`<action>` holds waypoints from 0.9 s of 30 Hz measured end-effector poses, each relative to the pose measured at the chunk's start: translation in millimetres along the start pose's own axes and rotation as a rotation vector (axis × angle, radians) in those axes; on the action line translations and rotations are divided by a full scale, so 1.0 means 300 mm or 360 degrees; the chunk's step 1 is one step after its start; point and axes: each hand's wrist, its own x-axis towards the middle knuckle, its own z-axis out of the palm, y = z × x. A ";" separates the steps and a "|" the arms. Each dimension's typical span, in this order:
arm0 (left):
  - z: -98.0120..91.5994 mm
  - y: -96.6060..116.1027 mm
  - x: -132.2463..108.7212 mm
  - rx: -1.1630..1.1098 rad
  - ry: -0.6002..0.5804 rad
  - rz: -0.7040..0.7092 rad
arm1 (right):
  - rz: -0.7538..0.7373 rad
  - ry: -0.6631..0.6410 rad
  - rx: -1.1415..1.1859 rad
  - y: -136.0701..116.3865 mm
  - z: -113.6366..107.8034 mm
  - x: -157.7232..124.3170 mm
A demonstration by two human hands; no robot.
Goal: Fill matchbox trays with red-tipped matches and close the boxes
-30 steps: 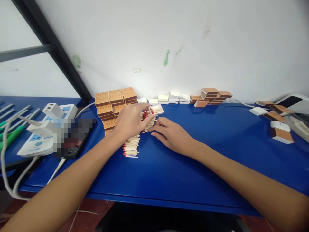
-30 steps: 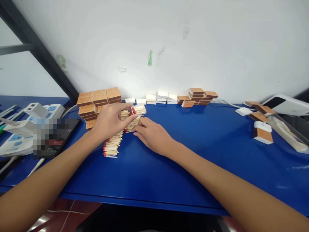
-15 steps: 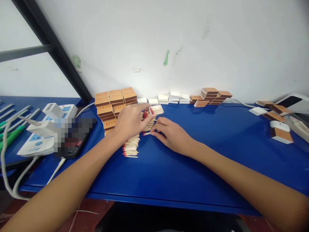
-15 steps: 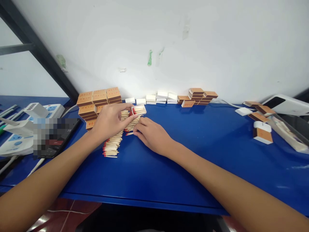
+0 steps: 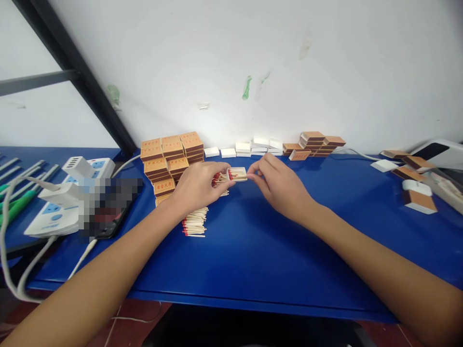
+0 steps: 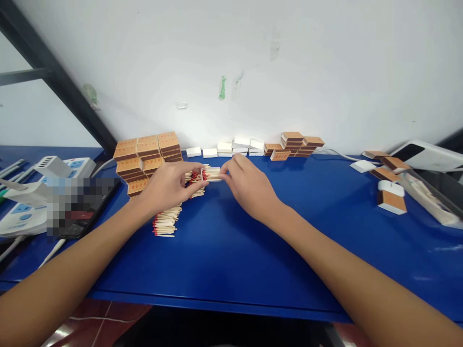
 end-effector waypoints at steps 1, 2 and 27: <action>0.003 0.004 -0.001 -0.0026 -0.0007 0.0021 | 0.0021 0.0026 -0.0039 0.006 -0.003 0.002; 0.005 0.007 -0.003 -0.0050 -0.0010 0.0037 | 0.0030 0.0039 -0.0075 0.009 -0.004 0.003; -0.016 0.002 0.008 0.0054 0.0132 -0.0163 | -0.0279 -0.0266 0.0105 -0.091 0.082 -0.025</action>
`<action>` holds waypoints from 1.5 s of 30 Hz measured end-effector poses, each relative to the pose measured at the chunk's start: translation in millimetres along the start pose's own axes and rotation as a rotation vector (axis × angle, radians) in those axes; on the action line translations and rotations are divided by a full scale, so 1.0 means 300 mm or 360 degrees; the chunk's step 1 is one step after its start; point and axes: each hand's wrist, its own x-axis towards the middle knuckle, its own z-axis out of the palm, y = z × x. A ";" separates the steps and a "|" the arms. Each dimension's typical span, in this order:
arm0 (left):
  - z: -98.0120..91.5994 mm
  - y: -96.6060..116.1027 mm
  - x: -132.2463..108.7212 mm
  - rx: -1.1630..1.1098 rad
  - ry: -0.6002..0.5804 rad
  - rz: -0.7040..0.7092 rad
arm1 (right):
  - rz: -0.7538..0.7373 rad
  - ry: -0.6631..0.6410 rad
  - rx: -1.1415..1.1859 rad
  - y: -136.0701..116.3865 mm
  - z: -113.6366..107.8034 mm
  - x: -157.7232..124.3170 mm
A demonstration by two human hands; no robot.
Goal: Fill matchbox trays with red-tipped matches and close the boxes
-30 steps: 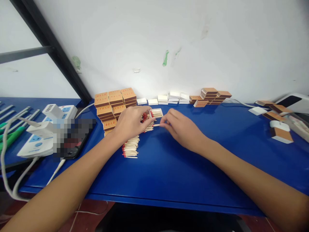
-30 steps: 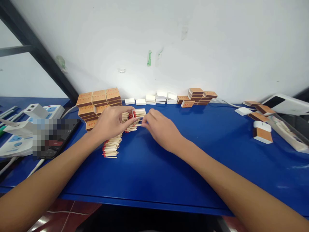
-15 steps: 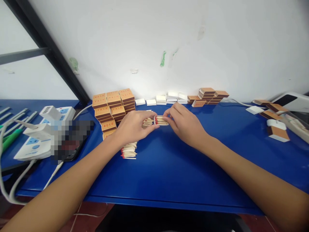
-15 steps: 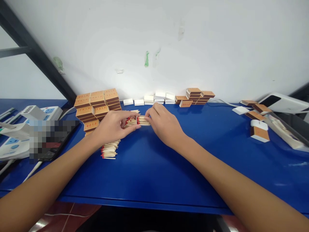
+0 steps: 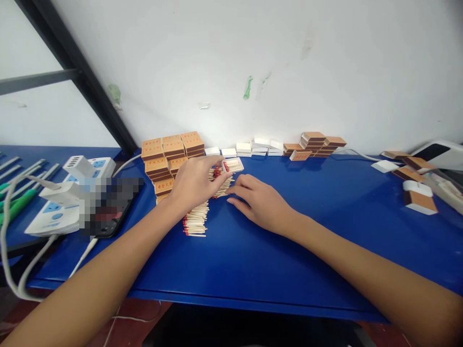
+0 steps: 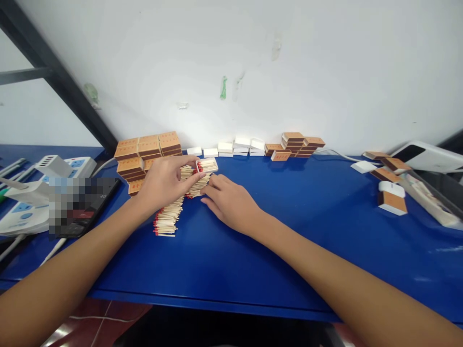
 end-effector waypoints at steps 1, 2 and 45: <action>0.000 0.002 -0.001 0.0003 -0.0010 -0.0001 | 0.0020 -0.0006 -0.0001 0.000 0.009 0.003; 0.000 0.004 -0.001 0.0006 -0.0020 -0.0001 | 0.0042 -0.0008 0.0006 0.000 0.017 0.006; 0.013 0.009 -0.014 -0.0111 -0.0233 0.0274 | 0.0283 0.0046 -0.0124 0.092 -0.124 -0.021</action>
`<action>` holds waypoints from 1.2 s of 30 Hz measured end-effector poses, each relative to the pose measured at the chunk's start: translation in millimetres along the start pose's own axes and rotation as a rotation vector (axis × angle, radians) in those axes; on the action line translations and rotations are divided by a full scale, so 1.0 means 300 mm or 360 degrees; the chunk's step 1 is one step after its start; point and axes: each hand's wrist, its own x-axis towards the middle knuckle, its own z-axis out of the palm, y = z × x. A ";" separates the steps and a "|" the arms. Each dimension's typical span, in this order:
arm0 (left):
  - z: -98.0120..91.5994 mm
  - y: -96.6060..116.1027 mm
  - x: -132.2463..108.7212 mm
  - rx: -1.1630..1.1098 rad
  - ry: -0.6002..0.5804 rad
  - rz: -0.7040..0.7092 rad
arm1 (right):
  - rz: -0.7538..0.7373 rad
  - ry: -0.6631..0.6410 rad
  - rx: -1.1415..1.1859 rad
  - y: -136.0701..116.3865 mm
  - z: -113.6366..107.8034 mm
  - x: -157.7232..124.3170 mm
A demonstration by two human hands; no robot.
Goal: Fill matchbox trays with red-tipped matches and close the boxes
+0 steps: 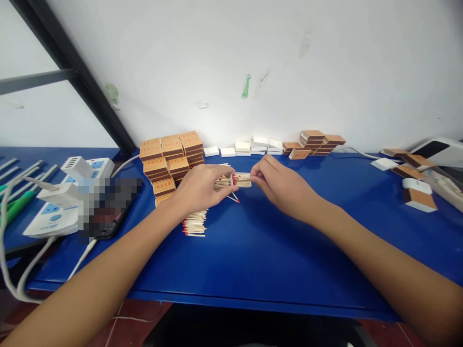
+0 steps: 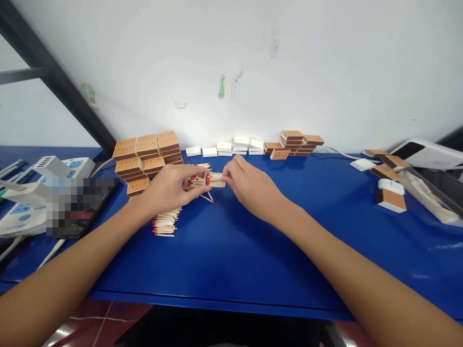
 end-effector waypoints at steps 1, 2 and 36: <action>0.000 0.004 0.000 -0.0019 -0.0001 0.0005 | -0.0005 0.0009 -0.0046 0.000 0.005 -0.001; 0.001 0.007 0.000 -0.0034 0.0001 0.0010 | -0.0016 0.0015 -0.0092 0.000 0.010 -0.001; -0.008 -0.016 0.009 0.0083 0.0241 -0.0288 | -0.0186 -0.0141 0.0100 -0.066 0.073 -0.009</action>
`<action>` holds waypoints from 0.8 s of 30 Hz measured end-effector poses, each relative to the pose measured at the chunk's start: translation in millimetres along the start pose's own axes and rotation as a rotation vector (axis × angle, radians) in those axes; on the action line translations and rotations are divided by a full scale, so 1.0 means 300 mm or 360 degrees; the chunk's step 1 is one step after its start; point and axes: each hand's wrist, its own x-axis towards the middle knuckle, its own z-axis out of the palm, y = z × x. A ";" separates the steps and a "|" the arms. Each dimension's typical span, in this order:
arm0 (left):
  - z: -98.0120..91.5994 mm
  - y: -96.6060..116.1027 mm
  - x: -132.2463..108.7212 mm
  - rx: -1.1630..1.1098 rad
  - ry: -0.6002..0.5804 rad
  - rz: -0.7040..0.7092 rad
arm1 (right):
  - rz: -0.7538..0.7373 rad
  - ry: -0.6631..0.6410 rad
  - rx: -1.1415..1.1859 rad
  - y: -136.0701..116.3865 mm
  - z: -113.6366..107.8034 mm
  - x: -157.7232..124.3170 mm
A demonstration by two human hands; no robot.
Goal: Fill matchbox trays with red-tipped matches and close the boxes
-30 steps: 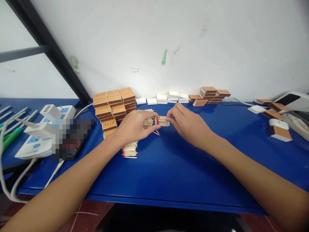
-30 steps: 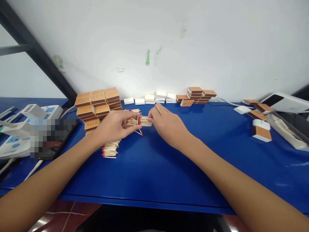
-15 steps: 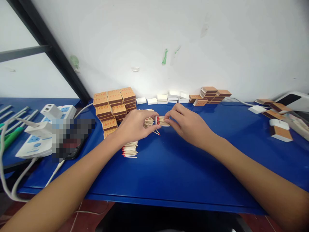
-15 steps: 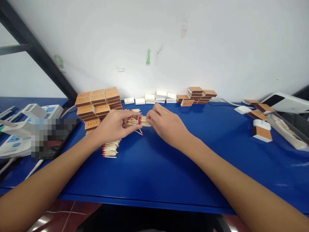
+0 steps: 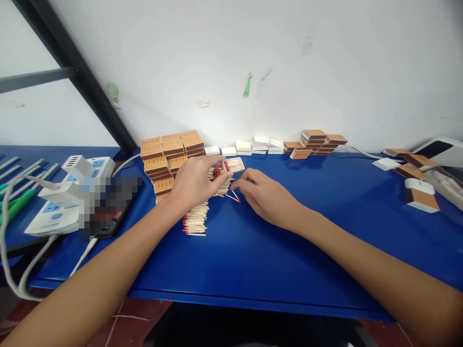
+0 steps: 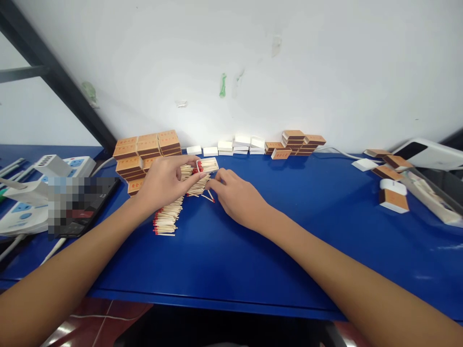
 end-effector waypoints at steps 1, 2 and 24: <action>0.000 0.001 0.000 0.0003 -0.0005 -0.0006 | -0.0044 -0.0058 0.0010 0.007 0.006 0.000; 0.000 0.002 -0.001 0.0004 -0.0010 -0.0006 | -0.0090 -0.0100 0.0029 0.015 0.009 -0.001; 0.004 -0.004 -0.003 0.0027 -0.0026 0.0051 | -0.0014 -0.0221 0.0151 0.078 -0.039 -0.008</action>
